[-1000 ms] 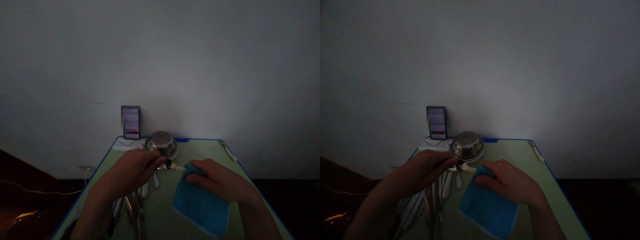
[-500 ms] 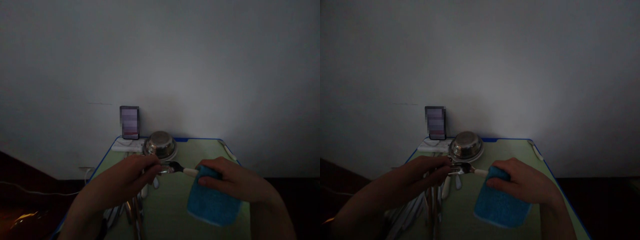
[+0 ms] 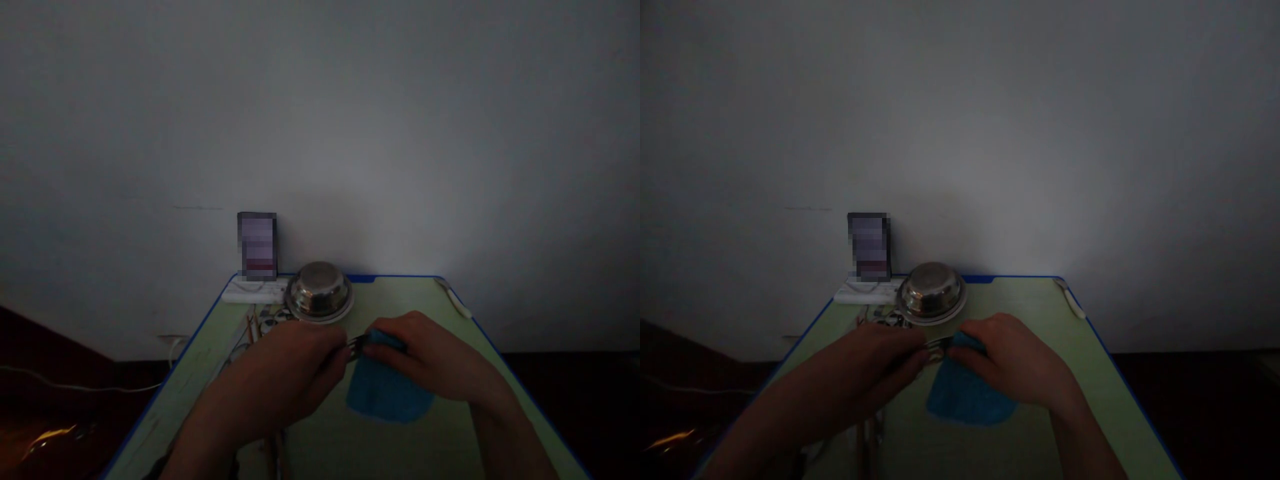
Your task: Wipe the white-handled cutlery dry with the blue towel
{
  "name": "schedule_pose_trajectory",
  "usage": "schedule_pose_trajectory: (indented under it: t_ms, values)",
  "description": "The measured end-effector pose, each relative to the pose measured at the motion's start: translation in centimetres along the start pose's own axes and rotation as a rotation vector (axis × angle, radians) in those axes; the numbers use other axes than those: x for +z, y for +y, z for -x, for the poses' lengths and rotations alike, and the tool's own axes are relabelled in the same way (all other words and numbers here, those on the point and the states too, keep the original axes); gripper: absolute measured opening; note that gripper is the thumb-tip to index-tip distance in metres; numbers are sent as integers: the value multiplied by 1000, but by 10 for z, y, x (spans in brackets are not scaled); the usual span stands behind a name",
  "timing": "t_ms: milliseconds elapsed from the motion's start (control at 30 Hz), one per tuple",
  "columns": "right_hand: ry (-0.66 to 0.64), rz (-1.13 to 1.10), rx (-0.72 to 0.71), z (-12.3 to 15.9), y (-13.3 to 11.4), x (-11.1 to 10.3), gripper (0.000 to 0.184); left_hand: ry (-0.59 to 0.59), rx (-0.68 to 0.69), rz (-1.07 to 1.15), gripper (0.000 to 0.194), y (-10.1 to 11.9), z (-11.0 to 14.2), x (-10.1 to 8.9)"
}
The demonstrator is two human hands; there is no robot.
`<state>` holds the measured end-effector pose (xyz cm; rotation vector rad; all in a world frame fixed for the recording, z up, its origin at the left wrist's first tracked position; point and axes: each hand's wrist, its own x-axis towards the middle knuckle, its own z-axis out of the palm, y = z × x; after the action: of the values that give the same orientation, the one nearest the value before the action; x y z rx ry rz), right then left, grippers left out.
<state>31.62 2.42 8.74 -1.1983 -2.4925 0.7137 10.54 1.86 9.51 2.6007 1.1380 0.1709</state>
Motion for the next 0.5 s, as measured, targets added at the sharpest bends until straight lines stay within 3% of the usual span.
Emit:
schedule_pose_trajectory:
  t_ms: [500]
  values:
    - [105, -35, 20, -10, -3, 14, 20, 64, -49, -2, 29, -4, -5, 2]
